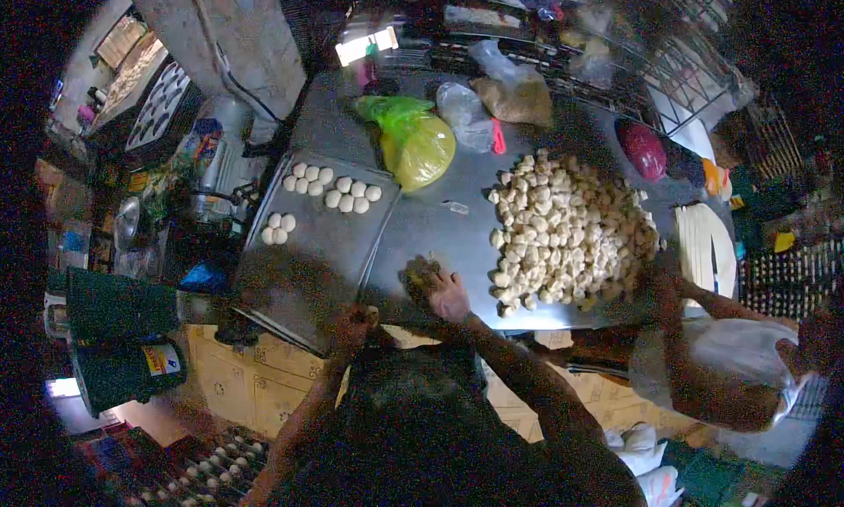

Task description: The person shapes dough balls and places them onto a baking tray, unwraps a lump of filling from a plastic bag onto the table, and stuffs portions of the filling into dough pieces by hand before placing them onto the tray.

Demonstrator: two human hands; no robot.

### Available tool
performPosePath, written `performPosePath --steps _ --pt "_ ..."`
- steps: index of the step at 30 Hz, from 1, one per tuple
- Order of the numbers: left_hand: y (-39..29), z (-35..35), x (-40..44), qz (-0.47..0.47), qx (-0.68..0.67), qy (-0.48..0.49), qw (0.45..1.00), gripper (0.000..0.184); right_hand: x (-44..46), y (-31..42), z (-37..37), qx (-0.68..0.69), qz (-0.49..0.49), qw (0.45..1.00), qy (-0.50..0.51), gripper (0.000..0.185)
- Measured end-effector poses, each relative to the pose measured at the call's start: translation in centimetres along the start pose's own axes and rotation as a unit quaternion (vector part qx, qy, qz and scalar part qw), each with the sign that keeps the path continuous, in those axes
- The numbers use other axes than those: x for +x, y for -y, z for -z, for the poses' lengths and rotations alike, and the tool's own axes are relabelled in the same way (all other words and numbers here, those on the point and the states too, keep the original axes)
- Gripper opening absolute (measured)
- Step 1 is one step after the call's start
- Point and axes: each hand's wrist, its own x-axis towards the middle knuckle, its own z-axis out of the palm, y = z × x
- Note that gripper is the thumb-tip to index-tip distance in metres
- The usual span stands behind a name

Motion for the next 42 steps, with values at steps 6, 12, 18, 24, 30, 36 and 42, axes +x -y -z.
performPosePath --steps 6,12,18,24,30,36,42 --pt "0.8 -3.6 -0.7 -0.012 0.010 -0.024 1.000 0.025 -1.3 -2.6 2.6 -0.087 0.118 0.980 0.133 0.035" --pt "4.3 -8.9 -1.8 -0.003 -0.008 -0.057 0.998 0.027 -2.0 -4.2 5.4 -0.005 0.166 0.985 0.049 0.020" --pt "4.7 -11.2 -3.6 0.073 0.080 -0.053 0.993 0.032 -2.3 -6.6 5.0 0.047 0.226 0.969 0.087 0.016" --pt "11.0 -13.3 1.3 0.050 -0.140 -0.034 0.988 0.034 0.1 -2.9 12.2 0.310 -0.085 0.921 0.221 0.023" --pt "9.1 -11.2 7.6 -0.009 -0.018 -0.043 0.999 0.040 0.3 -1.8 8.9 0.474 -0.195 0.856 0.068 0.030" --pt "-6.7 -7.9 7.5 0.193 -0.373 -0.016 0.907 0.037 4.7 2.0 8.3 0.243 -0.213 0.946 0.034 0.034" --pt "-3.3 -6.0 10.1 0.071 -0.079 -0.063 0.992 0.036 7.3 8.1 9.3 0.827 -0.401 0.351 -0.180 0.041"
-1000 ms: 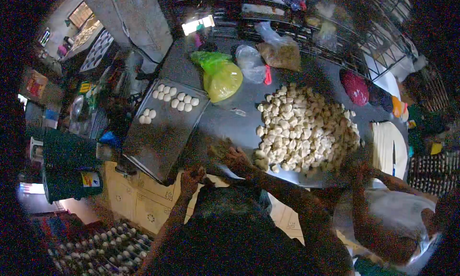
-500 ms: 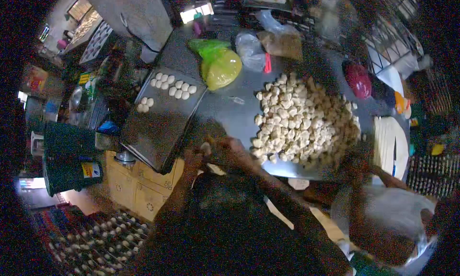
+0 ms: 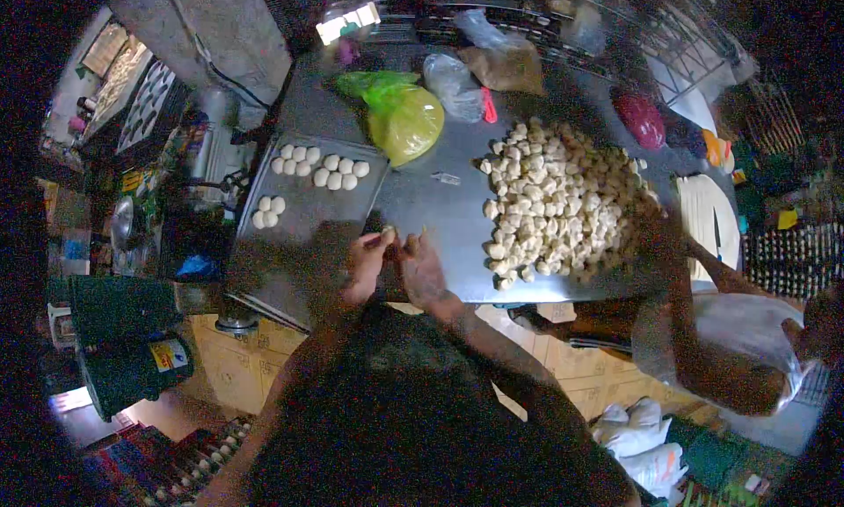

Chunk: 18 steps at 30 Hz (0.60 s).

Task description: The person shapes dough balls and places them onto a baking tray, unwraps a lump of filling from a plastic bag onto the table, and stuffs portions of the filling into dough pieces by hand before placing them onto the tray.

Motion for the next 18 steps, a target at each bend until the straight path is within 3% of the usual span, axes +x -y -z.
performPosePath --steps 1,2,3,4,6,7,8,10,11,14,15,16,18 --pt "0.2 -0.1 -0.2 -0.020 0.007 -0.010 1.000 0.035 -0.1 1.4 0.9 -0.339 0.111 0.931 0.074 0.036" --pt "0.5 -0.5 -0.4 -0.040 0.013 -0.020 0.999 0.034 -0.4 3.0 2.0 -0.632 0.204 0.735 0.137 0.034" --pt "1.1 -0.9 -0.6 -0.038 0.014 -0.015 0.999 0.034 -0.7 4.0 2.9 -0.839 0.267 0.439 0.181 0.036" --pt "1.6 -1.2 -0.4 -0.051 -0.074 0.019 0.996 0.033 -0.7 4.3 3.5 -0.840 0.268 0.438 0.177 0.036" --pt "2.2 -1.9 0.3 -0.079 -0.251 0.083 0.961 0.030 0.0 4.8 4.8 -0.632 0.183 0.746 0.099 0.031" --pt "1.2 -2.2 0.0 -0.088 -0.254 0.079 0.960 0.030 0.8 5.3 5.4 -0.490 0.129 0.860 0.063 0.029" --pt "0.3 -2.1 -0.5 -0.120 -0.191 0.123 0.967 0.027 1.6 5.7 6.3 -0.491 0.134 0.858 0.072 0.029" --pt "-0.7 -1.6 -1.6 -0.172 -0.054 0.199 0.963 0.022 2.8 6.3 7.3 -0.407 0.033 0.905 0.122 0.024" --pt "-0.6 -1.5 -1.8 -0.175 -0.051 0.191 0.965 0.022 2.9 6.7 7.5 -0.363 -0.021 0.920 0.144 0.022" --pt "-0.3 -2.1 -2.1 -0.228 0.140 0.198 0.943 0.028 2.1 7.5 8.8 -0.333 -0.057 0.931 0.138 0.017" --pt "-0.4 -2.6 -2.3 -0.228 0.143 0.194 0.943 0.028 2.0 7.9 8.8 -0.318 -0.074 0.936 0.129 0.015" --pt "-0.2 -3.0 -2.7 -0.190 0.177 0.171 0.950 0.024 2.9 7.6 10.0 -0.316 -0.076 0.937 0.132 0.015" --pt "1.0 -3.7 -4.5 -0.106 0.239 0.129 0.957 0.018 5.9 5.0 15.2 -0.389 0.051 0.885 0.252 0.014"
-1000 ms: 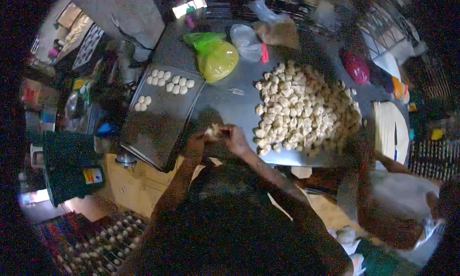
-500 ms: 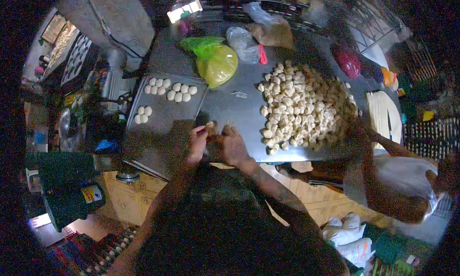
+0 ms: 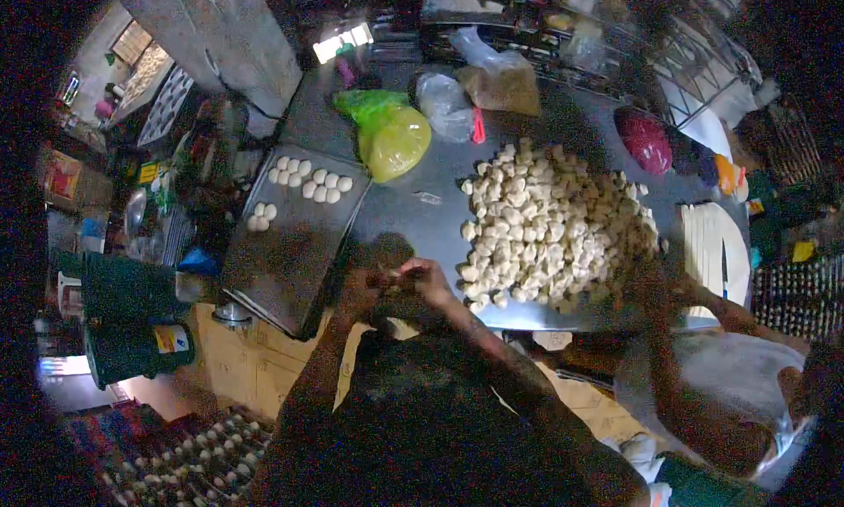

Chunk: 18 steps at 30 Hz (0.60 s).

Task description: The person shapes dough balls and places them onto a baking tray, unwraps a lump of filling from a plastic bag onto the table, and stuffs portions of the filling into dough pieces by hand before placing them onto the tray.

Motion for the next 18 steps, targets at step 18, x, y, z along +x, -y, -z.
performPosePath --steps 18 --pt "4.0 1.8 -0.2 -0.014 -0.503 0.092 0.859 0.018 0.1 3.2 -6.5 -0.188 -0.001 0.979 -0.083 0.022"
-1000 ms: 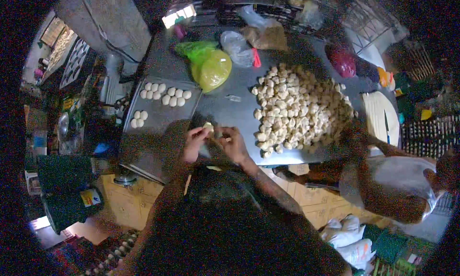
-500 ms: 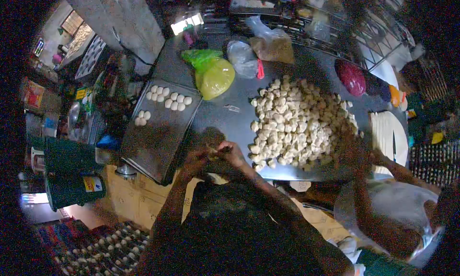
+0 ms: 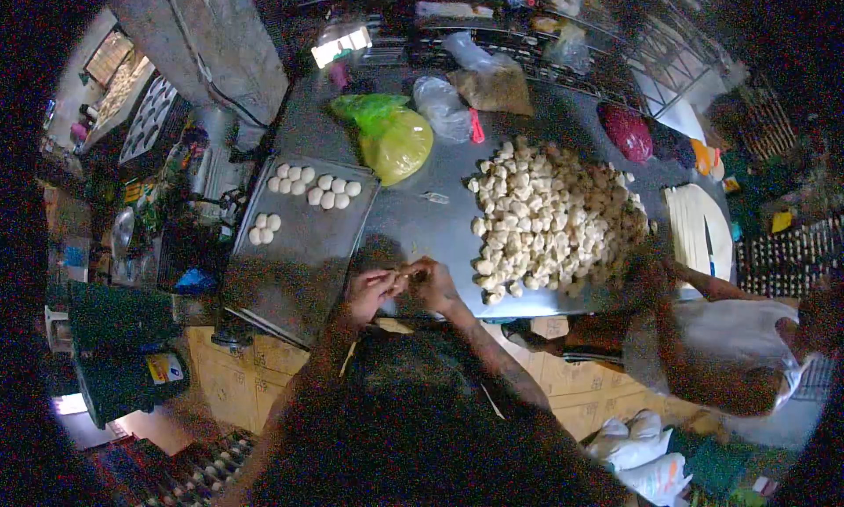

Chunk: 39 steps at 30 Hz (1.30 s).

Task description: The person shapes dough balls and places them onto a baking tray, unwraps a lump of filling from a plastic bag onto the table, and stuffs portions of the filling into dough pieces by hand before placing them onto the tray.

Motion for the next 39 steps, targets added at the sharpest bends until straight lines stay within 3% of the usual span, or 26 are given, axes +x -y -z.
performPosePath --steps 3,4,6,8,11,12,14,15,16,17,18,19,20,22,23,24,26,27,28,30,32,35,36,38,39 --pt "0.1 -0.1 -0.4 0.018 0.015 -0.027 0.999 0.019 -0.5 0.8 0.8 -0.215 0.125 0.968 -0.036 0.023" --pt "0.6 0.4 -0.4 -0.027 0.119 -0.014 0.992 0.021 -0.9 2.0 0.9 -0.215 0.123 0.968 -0.037 0.023" --pt "1.4 0.5 -0.6 -0.114 0.318 0.010 0.941 0.024 -2.2 4.6 1.3 -0.147 0.012 0.989 0.028 0.031" --pt "1.3 -0.1 -0.1 -0.125 0.359 0.039 0.924 0.026 -2.6 4.0 2.7 -0.114 -0.040 0.990 0.065 0.036" --pt "0.8 -1.8 0.7 -0.140 0.442 0.096 0.881 0.030 -2.7 -0.9 5.2 -0.196 0.205 0.955 0.090 0.043" --pt "1.3 -2.6 1.2 -0.140 0.451 0.043 0.880 0.032 -2.5 -1.0 5.5 -0.194 0.206 0.954 0.094 0.043" --pt "2.5 -4.5 2.1 -0.137 0.464 -0.063 0.873 0.035 -1.5 -0.6 5.0 -0.284 0.087 0.945 0.134 0.049" --pt "2.1 -6.0 1.9 -0.136 0.463 -0.069 0.873 0.035 -1.0 -0.3 4.8 -0.329 0.027 0.931 0.154 0.053" --pt "0.6 -8.3 1.1 -0.147 0.435 -0.099 0.883 0.036 -0.9 -1.2 4.7 -0.328 0.029 0.930 0.161 0.053" --pt "-1.2 -10.4 0.1 -0.157 0.407 -0.129 0.890 0.037 -1.0 -2.3 4.2 -0.148 0.066 0.978 0.129 0.052" --pt "-2.1 -11.3 -0.4 -0.168 0.380 -0.157 0.896 0.038 -1.1 -3.5 3.6 0.039 0.097 0.990 0.092 0.052" --pt "-0.8 -10.1 0.2 -0.165 0.380 -0.162 0.895 0.038 -1.1 -4.2 3.2 0.225 0.123 0.965 0.051 0.052" --pt "2.2 -7.4 1.3 -0.179 0.235 -0.116 0.948 0.037 -0.8 -4.2 3.3 0.227 0.121 0.965 0.055 0.052" --pt "5.9 -2.7 2.8 -0.200 -0.073 -0.014 0.977 0.034 1.0 -3.8 4.1 0.189 -0.061 0.979 0.033 0.033" --pt "5.0 -1.9 2.3 -0.202 -0.074 -0.017 0.976 0.034 1.8 -3.6 4.1 0.166 -0.151 0.974 0.021 0.027" --pt "3.0 -1.6 1.1 -0.170 0.008 -0.106 0.980 0.032 2.4 -2.7 3.8 0.164 -0.152 0.974 0.025 0.027" --pt "-0.3 -0.7 -0.6 -0.093 0.174 -0.274 0.941 0.030 3.3 -0.3 2.4 0.116 -0.031 0.991 0.057 0.022" --pt "-0.8 -0.1 -0.7 -0.092 0.173 -0.276 0.941 0.030 3.8 0.8 1.3 0.092 0.030 0.993 0.074 0.020" --pt "-0.9 0.2 -0.6 -0.113 0.200 -0.265 0.936 0.028 4.5 1.8 0.1 0.091 0.028 0.992 0.081 0.020" --pt "-1.0 1.6 -1.1 -0.151 0.249 -0.256 0.922 0.025 5.9 3.4 -3.0 0.023 -0.059 0.995 0.081 0.016" --pt "-1.9 4.8 -2.1 -0.113 0.253 -0.283 0.918 0.024 7.8 3.5 -6.5 -0.010 -0.105 0.990 0.096 0.015" --pt "-3.6 8.9 -2.7 -0.033 0.269 -0.297 0.916 0.023 10.2 2.8 -10.2 0.270 -0.153 0.940 0.143 0.027" --pt "-5.0 10.1 -2.8 -0.102 0.277 -0.284 0.912 0.024 11.0 4.2 -10.8 0.268 -0.154 0.940 0.143 0.027" --pt "-8.1 13.1 -2.6 -0.242 0.292 -0.243 0.893 0.025 11.8 7.1 -11.5 0.413 -0.244 0.870 0.117 0.034" --pt "-6.3 18.2 -0.9 -0.256 0.363 -0.255 0.859 0.028 12.2 7.9 -11.4 0.481 -0.281 0.824 0.098 0.037"
